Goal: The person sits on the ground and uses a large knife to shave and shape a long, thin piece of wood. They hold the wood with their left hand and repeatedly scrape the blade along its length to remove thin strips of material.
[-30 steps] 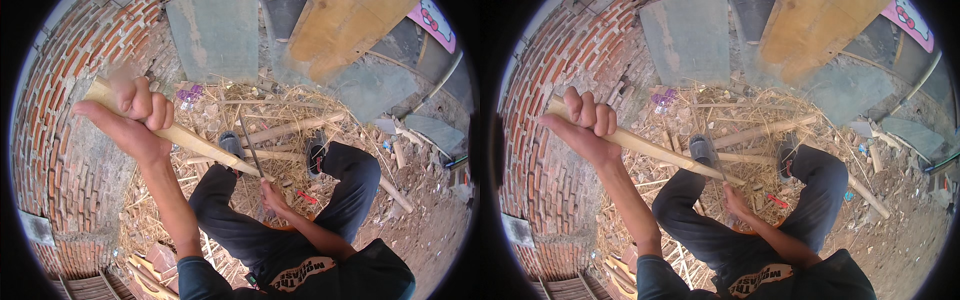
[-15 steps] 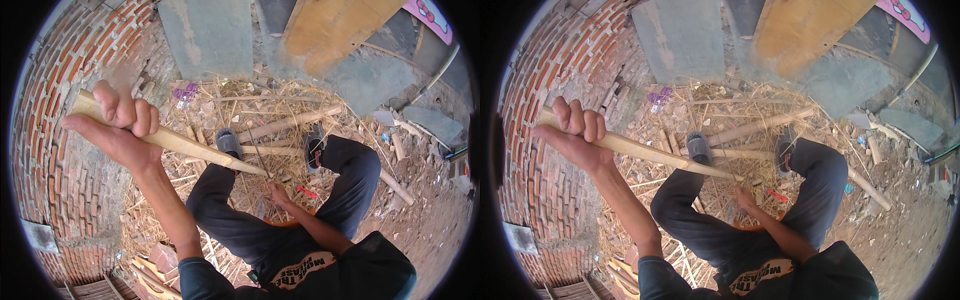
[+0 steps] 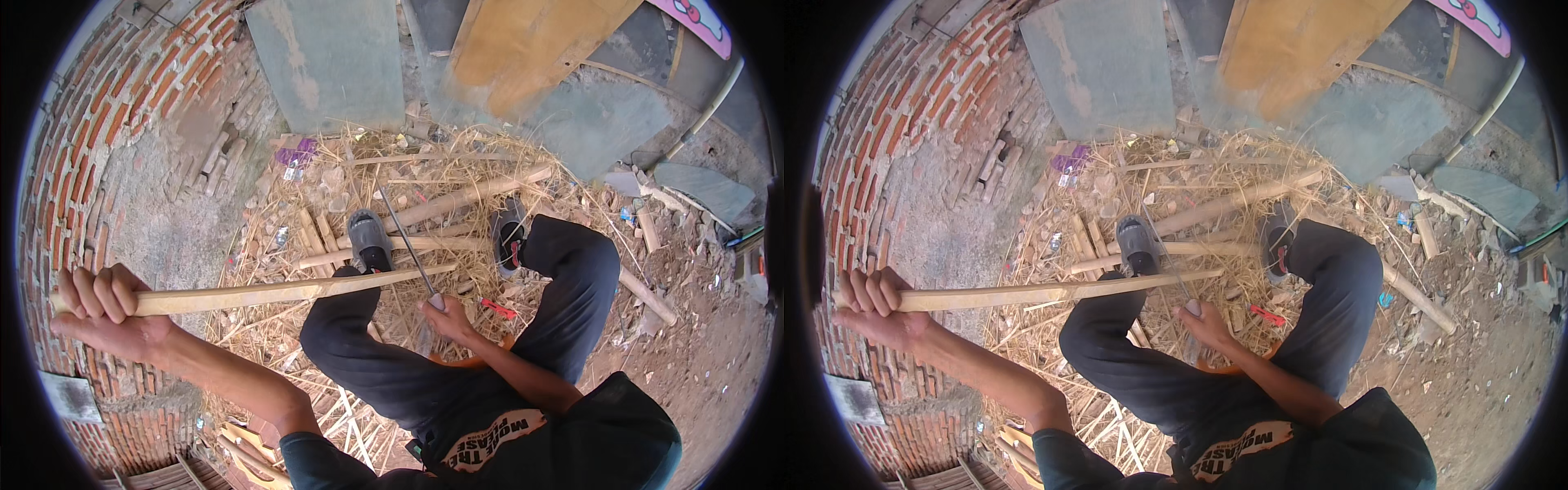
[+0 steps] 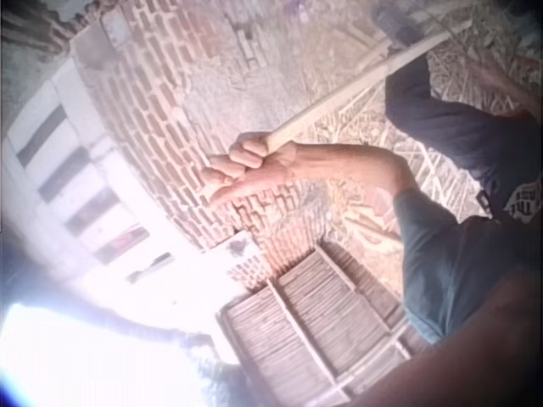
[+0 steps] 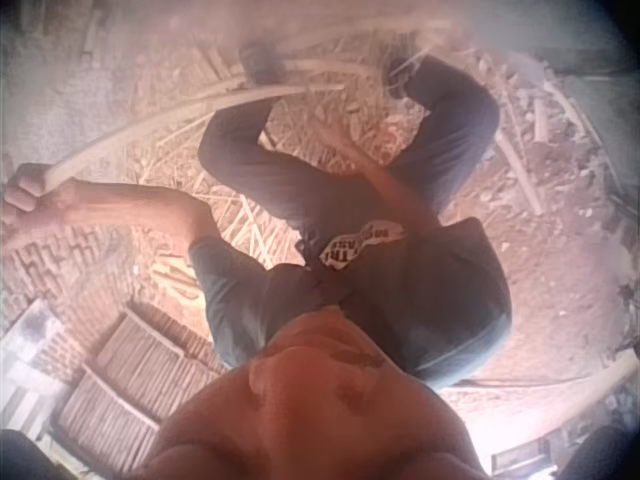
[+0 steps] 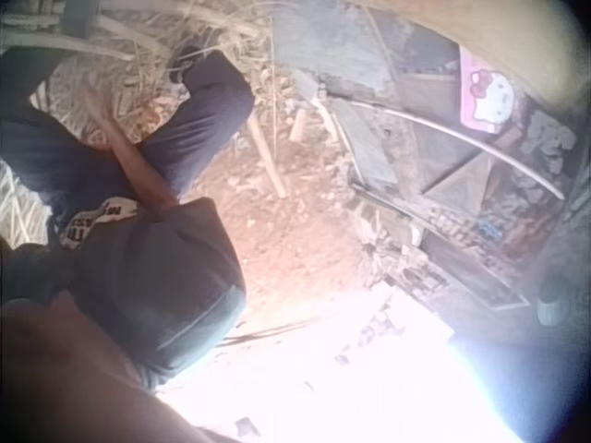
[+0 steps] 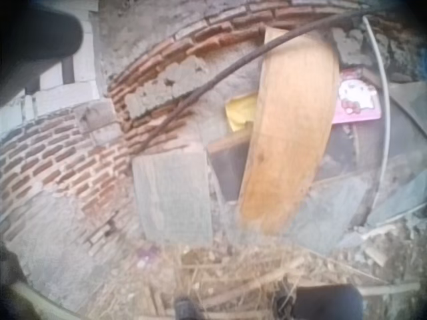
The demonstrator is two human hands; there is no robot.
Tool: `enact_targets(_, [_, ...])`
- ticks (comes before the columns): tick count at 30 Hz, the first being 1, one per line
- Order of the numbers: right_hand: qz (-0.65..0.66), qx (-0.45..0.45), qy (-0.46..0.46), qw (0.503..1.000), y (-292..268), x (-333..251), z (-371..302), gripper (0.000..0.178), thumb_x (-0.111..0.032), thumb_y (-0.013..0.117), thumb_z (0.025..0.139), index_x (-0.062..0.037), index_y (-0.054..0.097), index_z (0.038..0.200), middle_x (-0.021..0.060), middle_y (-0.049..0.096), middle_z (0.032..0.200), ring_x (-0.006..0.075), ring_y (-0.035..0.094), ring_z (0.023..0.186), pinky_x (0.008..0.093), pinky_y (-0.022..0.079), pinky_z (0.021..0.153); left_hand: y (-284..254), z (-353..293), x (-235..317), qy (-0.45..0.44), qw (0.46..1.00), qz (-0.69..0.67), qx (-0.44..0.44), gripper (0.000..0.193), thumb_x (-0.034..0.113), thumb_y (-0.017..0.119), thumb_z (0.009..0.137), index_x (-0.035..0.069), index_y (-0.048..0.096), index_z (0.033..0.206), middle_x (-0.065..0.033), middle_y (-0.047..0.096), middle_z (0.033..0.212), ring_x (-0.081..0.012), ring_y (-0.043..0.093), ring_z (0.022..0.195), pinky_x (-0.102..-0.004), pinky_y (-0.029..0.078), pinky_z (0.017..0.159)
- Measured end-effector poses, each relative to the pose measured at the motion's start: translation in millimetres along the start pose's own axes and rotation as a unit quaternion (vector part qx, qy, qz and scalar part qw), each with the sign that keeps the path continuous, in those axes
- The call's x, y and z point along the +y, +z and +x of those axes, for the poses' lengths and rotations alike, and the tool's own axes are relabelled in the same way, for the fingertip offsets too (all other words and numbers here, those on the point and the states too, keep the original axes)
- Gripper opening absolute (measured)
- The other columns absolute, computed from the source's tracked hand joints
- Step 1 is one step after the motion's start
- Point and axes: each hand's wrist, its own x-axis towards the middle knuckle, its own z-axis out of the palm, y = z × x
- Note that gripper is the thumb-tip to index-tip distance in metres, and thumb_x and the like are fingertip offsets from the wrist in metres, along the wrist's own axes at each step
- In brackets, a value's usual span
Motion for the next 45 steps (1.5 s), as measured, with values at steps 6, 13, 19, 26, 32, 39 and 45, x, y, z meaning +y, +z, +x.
enact_targets(6, [0.248, 0.02, 0.011, 0.969, -5, -79, 11, 0.032, -0.035, 0.061, 0.102, -0.0036, 0.056, 0.095, 0.0126, 0.072, 0.083, 0.006, 0.044, 0.041, 0.0239, 0.039, 0.043, 3, -70, 164, 0.146, 0.987, -0.064, 0.023, 0.064, 0.068, 0.041, 0.099, 0.012, 0.04, 0.067, 0.0054, 0.027, 0.05, -0.0041, 0.017, 0.035, -0.0244, 0.013, 0.031])
enact_targets(13, [0.364, 0.067, -0.115, 0.922, -17, -181, 36, 0.028, -0.031, 0.067, 0.099, -0.0071, 0.054, 0.092, 0.0027, 0.056, 0.07, 0.007, 0.037, 0.039, 0.0261, 0.035, 0.043, 14, -207, 205, 0.332, 0.942, -0.016, 0.047, 0.046, 0.05, 0.051, 0.101, 0.009, 0.053, 0.083, 0.0034, 0.047, 0.061, -0.0092, 0.043, 0.048, -0.0248, 0.035, 0.044])
enact_targets(19, [0.449, 0.061, -0.221, 0.863, -61, -267, 24, 0.025, -0.023, 0.07, 0.097, -0.0119, 0.049, 0.09, -0.0025, 0.045, 0.068, 0.0065, 0.035, 0.043, 0.0251, 0.039, 0.052, -12, -270, 141, 0.308, 0.934, 0.006, 0.18, 0.018, 0.015, 0.044, 0.1, 0.0, 0.053, 0.096, -0.0165, 0.056, 0.096, -0.0252, 0.057, 0.09, -0.0393, 0.048, 0.088])
enact_targets(26, [0.411, 0.151, -0.348, 0.829, -143, -305, 12, 0.026, -0.015, 0.067, 0.098, -0.0143, 0.043, 0.087, -0.0054, 0.038, 0.057, 0.0035, 0.032, 0.043, 0.0204, 0.036, 0.047, -87, -337, 37, -0.035, 0.82, 0.292, 0.491, 0.056, 0.027, 0.054, 0.099, -0.001, 0.042, 0.146, -0.0242, 0.055, 0.138, -0.0309, 0.057, 0.125, -0.0458, 0.042, 0.11])
enact_targets(32, [0.394, 0.193, -0.374, 0.817, -195, -304, -2, 0.031, -0.011, 0.071, 0.093, -0.016, 0.041, 0.089, -0.0031, 0.044, 0.063, 0.0046, 0.033, 0.044, 0.0213, 0.038, 0.05, -24, -304, -4, -0.232, 0.639, 0.662, 0.315, 0.054, 0.038, 0.06, 0.096, 0.003, 0.052, 0.136, -0.0129, 0.057, 0.134, -0.0281, 0.052, 0.126, -0.0446, 0.037, 0.109])
enact_targets(39, [0.405, 0.164, -0.352, 0.828, -194, -303, 6, 0.032, -0.011, 0.067, 0.097, -0.0169, 0.04, 0.081, -0.0055, 0.038, 0.057, 0.004, 0.03, 0.044, 0.0209, 0.032, 0.047, 58, -200, -83, -0.437, 0.707, 0.524, -0.185, 0.083, 0.041, 0.094, 0.062, 0.003, 0.058, 0.126, -0.0125, 0.063, 0.117, -0.027, 0.061, 0.111, -0.0433, 0.047, 0.096])
enact_targets(45, [0.347, 0.167, -0.338, 0.858, -211, -304, 19, 0.035, -0.014, 0.07, 0.095, -0.0175, 0.039, 0.08, -0.0055, 0.038, 0.056, 0.0051, 0.032, 0.046, 0.0231, 0.033, 0.05, 54, -238, -132, -0.614, 0.728, 0.202, -0.228, 0.056, 0.036, 0.087, 0.078, 0.003, 0.061, 0.116, -0.0072, 0.068, 0.095, -0.0176, 0.067, 0.088, -0.0325, 0.052, 0.081])
